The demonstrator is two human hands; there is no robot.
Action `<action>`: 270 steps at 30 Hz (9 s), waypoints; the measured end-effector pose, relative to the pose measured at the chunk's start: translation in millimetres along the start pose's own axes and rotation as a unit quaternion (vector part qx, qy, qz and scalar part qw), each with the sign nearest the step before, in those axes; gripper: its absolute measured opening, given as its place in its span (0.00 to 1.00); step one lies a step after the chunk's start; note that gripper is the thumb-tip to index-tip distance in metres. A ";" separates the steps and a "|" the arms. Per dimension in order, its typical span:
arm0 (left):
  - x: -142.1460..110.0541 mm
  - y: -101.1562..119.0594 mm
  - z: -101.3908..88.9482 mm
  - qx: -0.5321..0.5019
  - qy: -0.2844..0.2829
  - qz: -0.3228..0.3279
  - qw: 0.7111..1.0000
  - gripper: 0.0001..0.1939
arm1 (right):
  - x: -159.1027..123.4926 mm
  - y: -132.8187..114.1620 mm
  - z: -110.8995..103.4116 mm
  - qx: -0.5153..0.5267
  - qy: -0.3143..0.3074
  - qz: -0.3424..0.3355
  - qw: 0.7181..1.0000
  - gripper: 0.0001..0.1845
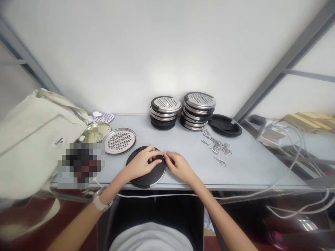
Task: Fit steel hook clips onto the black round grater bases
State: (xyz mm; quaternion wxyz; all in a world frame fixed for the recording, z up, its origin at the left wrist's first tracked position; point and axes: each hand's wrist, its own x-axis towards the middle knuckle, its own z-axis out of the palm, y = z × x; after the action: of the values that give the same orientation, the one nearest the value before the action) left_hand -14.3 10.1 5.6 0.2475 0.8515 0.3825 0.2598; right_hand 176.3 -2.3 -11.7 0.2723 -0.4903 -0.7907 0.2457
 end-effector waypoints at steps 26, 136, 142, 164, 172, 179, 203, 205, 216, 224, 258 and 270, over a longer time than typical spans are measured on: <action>0.3 0.5 1.8 -0.001 0.020 -0.010 1.000 0.05 | 21.7 10.1 -26.9 0.170 -0.206 0.033 0.963 0.21; -0.6 3.3 0.7 0.006 -0.005 0.030 1.000 0.13 | -8.0 5.4 2.9 -0.032 -0.015 -0.012 0.999 0.11; -0.2 3.9 0.4 0.000 -0.006 0.033 0.999 0.13 | -7.7 4.5 2.4 -0.047 -0.014 -0.029 0.998 0.13; 0.0 3.7 -0.6 -0.007 -0.014 0.037 0.999 0.15 | -8.4 4.9 2.0 0.043 -0.012 0.017 0.999 0.14; -0.6 5.5 -2.4 -0.003 -0.016 0.034 0.999 0.12 | 1.9 7.1 -0.2 0.103 -0.012 0.038 0.994 0.17; -1.5 2.2 -0.6 -0.015 -0.013 0.018 1.000 0.08 | 3.7 5.7 -3.9 0.134 -0.031 0.042 0.990 0.18; -2.0 1.1 1.3 -0.032 -0.002 0.003 0.999 0.04 | -0.3 6.9 1.5 0.040 -0.021 0.027 0.999 0.15; -2.0 0.8 1.4 -0.032 -0.001 0.005 0.999 0.03 | -0.5 6.8 1.7 0.035 -0.021 0.024 0.999 0.16; -1.5 1.0 1.9 -0.025 0.001 0.010 1.000 0.03 | 0.5 6.1 2.6 0.009 -0.010 0.010 1.000 0.16; -2.0 1.6 1.5 -0.016 0.004 0.020 1.000 0.03 | 4.3 5.9 -0.1 0.016 -0.035 0.022 0.999 0.16; -2.9 2.1 0.4 -0.016 0.008 0.026 1.000 0.03 | 19.3 7.2 -12.4 0.044 -0.116 0.008 0.992 0.18; -1.2 -5.7 7.5 -0.026 0.021 0.018 0.999 0.04 | 10.8 -9.7 -5.8 -0.083 -0.053 0.034 0.995 0.15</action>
State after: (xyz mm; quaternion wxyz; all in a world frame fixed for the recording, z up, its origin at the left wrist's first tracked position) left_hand -13.2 10.9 -3.9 0.2568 0.8460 0.3654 0.2913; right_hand 169.9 4.4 0.9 0.1800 -0.5245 -0.8042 0.2138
